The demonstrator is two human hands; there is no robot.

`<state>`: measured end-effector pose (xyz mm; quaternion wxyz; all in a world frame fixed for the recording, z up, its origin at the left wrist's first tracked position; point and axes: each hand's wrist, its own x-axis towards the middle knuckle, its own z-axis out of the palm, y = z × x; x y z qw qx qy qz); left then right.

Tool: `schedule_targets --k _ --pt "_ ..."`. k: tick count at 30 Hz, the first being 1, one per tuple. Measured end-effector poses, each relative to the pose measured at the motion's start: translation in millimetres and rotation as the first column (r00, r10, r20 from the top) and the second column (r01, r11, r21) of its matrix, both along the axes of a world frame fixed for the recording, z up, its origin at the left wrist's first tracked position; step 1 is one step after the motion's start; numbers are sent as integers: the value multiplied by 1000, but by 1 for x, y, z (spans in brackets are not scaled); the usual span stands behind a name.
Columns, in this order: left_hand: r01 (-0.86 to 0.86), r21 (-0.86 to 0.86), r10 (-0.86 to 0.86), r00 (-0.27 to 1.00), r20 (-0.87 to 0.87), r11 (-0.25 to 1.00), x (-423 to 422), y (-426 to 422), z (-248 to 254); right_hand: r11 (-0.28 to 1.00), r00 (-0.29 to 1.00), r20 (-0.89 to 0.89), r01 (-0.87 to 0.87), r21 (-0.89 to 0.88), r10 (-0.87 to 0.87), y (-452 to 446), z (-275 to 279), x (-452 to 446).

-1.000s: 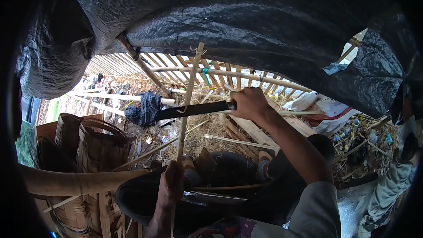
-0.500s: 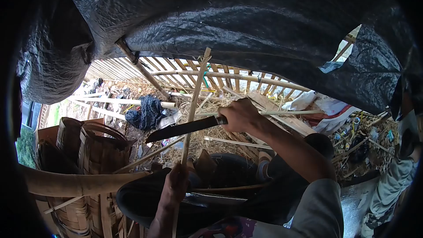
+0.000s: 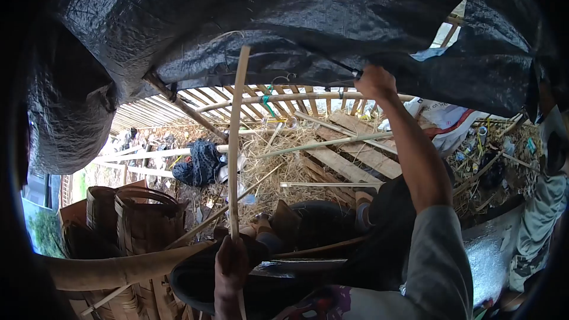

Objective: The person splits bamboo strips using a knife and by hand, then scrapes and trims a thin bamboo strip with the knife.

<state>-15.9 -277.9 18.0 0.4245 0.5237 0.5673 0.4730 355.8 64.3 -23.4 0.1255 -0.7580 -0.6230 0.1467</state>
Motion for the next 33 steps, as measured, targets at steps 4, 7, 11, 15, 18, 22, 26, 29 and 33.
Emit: schedule_targets --k 4,7,11,15,18,22,26,29,33 --pt "-204 -62 187 960 -208 977 1 11 -24 983 992 -127 30 179 -7 5 -13 -23" --pt "-105 -330 106 994 -13 938 -2 20 -9 979 949 -269 -121 165 162 -30 18 -61" --pt "-120 -244 152 981 118 962 6 12 -19 851 826 -228 -463 247 516 -73 21 -92" --pt "-139 -366 272 898 345 920 14 18 -5 614 621 -29 -766 190 784 -117 29 -117" --pt "-139 -423 285 909 305 895 15 20 -10 520 512 -99 -825 220 853 -148 21 -136" --pt "-114 -364 99 993 -59 925 17 23 1 559 545 -132 -821 113 828 -152 18 -145" --pt "-111 -333 57 984 -167 936 17 23 10 599 600 -18 -797 76 800 -144 15 -145" --pt "-99 -253 17 952 -306 962 11 20 11 671 676 3 -732 119 737 -124 14 -133" --pt "-44 -327 -12 986 -168 944 13 18 14 846 849 61 -528 72 525 -76 16 -95"
